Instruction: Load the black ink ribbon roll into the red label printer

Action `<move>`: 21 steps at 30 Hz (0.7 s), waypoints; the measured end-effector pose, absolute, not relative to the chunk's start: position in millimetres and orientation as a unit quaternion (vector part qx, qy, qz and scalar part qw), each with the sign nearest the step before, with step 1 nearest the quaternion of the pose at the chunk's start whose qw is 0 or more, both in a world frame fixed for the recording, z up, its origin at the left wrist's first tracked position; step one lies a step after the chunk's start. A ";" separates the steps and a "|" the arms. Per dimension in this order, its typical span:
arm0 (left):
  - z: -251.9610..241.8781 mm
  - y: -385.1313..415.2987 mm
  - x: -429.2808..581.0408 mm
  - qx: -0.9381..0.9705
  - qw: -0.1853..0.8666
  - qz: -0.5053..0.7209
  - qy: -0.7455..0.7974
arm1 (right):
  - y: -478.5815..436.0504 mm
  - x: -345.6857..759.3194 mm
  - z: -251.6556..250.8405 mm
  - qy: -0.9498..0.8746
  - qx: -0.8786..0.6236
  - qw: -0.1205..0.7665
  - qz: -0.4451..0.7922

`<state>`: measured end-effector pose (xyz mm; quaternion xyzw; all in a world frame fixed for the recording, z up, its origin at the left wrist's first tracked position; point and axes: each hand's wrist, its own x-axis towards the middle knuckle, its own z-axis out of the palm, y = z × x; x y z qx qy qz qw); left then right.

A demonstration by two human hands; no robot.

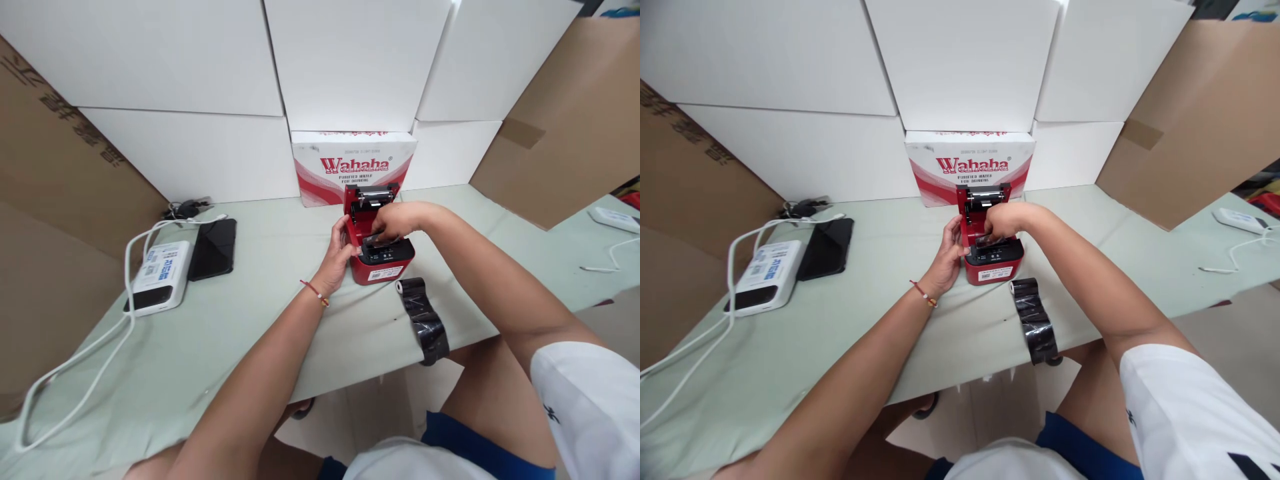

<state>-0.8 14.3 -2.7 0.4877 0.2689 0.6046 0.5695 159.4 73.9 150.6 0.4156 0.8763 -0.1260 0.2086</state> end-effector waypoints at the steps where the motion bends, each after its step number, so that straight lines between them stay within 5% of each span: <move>1: -1.4 13.7 -0.7 0.485 0.572 0.603 0.270 | 75.3 157.3 151.4 0.876 0.406 0.230 -0.121; 7: 2.0 11.6 -0.8 0.486 0.572 0.597 0.283 | 76.0 147.8 152.7 0.862 0.413 0.267 -0.124; 16: -17.2 18.4 -2.1 0.560 0.493 0.596 0.297 | 69.3 171.6 158.1 0.866 0.446 0.142 -0.175; 21: -9.4 6.7 -3.4 0.632 0.304 0.601 0.384 | 73.1 160.7 142.4 0.870 0.426 0.207 -0.138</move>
